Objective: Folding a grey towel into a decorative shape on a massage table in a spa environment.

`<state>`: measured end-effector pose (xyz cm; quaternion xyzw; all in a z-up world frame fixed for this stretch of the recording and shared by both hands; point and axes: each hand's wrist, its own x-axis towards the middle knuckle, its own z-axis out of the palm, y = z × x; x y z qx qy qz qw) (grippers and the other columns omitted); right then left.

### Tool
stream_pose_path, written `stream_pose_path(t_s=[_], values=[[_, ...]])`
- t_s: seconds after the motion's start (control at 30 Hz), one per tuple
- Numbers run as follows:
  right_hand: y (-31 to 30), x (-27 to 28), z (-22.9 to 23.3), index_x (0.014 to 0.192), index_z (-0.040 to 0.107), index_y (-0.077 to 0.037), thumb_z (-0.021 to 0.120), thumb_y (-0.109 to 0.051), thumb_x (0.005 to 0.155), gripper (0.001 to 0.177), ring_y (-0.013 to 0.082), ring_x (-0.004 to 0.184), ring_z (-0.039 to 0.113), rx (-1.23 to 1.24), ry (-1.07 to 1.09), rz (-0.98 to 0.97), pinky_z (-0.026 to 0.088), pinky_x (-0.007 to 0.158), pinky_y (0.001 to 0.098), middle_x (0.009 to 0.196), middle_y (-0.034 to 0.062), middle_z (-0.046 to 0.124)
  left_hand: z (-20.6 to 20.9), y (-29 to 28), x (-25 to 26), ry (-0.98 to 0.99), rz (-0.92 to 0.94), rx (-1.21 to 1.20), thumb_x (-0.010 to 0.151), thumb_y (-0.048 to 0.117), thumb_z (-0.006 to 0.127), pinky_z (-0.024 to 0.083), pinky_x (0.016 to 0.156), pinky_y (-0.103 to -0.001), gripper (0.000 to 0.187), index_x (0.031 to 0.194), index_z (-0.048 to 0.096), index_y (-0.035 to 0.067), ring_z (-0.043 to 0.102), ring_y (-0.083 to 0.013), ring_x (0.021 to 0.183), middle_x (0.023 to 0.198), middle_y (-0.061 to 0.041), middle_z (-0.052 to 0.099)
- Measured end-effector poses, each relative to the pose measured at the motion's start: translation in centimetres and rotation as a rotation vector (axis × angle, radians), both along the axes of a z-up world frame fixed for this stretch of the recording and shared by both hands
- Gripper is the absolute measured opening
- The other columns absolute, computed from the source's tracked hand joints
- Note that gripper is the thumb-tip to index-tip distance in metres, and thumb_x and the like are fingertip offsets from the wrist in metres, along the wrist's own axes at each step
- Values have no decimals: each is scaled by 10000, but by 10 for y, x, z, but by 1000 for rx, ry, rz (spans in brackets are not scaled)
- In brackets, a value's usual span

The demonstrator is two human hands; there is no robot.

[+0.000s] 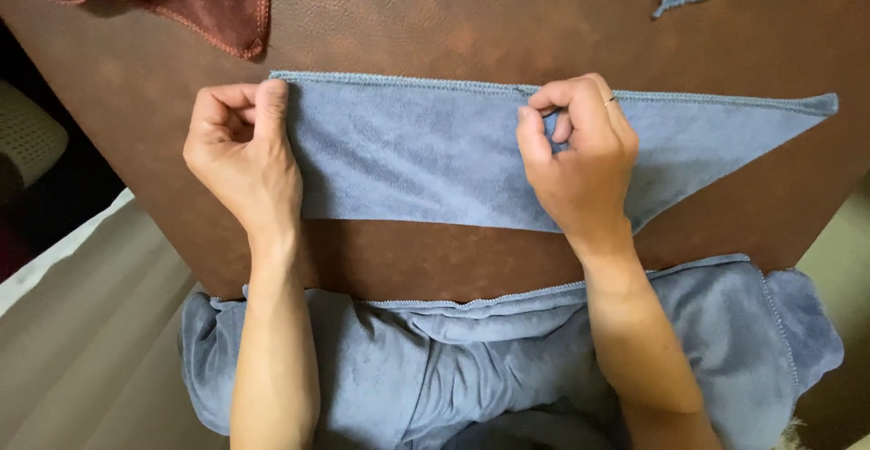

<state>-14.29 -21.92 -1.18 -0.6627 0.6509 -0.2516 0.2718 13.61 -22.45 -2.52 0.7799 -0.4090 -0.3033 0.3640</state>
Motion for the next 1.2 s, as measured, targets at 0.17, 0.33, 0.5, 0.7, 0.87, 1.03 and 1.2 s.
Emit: stream_pose_path(t_s=[0.17,0.33,0.5,0.7,0.87,1.03,1.2], values=[[-3,3,22,1003,623,20,584,6,1045,59,221,782,457,-122,-61,-54,418,692,337,939,125,571,35,-9,9,216,30,170,1085,372,494,495,533,-200,286,1046,576,101,564,-77,568,761,-49,636],[7,18,26,1009,665,57,636,49,996,33,385,968,615,-284,-8,62,478,896,459,1029,210,658,59,-2,16,246,-67,410,1061,208,611,597,641,-203,90,1082,572,130,644,-82,670,845,-50,677],[31,41,-6,1646,353,-103,277,-701,1076,829,431,1583,218,117,497,245,213,1270,644,1674,247,199,71,5,6,-101,-301,594,859,156,772,493,772,-302,350,1096,515,173,628,-117,727,869,38,670],[30,44,-6,1679,203,-89,107,-742,1002,945,436,1614,115,207,576,250,73,1285,709,1710,229,113,56,10,10,-200,-328,445,847,114,703,462,774,-348,295,1051,495,165,619,-149,663,799,68,668],[28,43,-8,1678,174,-91,122,-768,1007,955,439,1612,107,220,638,289,91,1290,712,1713,223,107,53,14,16,-369,-345,421,850,82,721,468,756,-420,294,1045,511,150,632,-216,744,836,23,636],[22,44,0,1688,142,-83,806,-723,1017,1140,467,1585,41,337,630,318,78,1247,761,1707,243,53,75,21,-49,-562,-475,-109,785,-94,514,377,820,-517,174,954,505,-54,449,-395,935,938,-208,478],[29,33,-8,1695,115,-61,305,-550,1170,741,414,1644,47,262,624,320,39,1329,661,1739,216,46,-2,60,-90,-473,-1040,-30,1106,446,272,45,1268,-671,650,1619,392,65,129,-415,1568,1684,-172,263]])
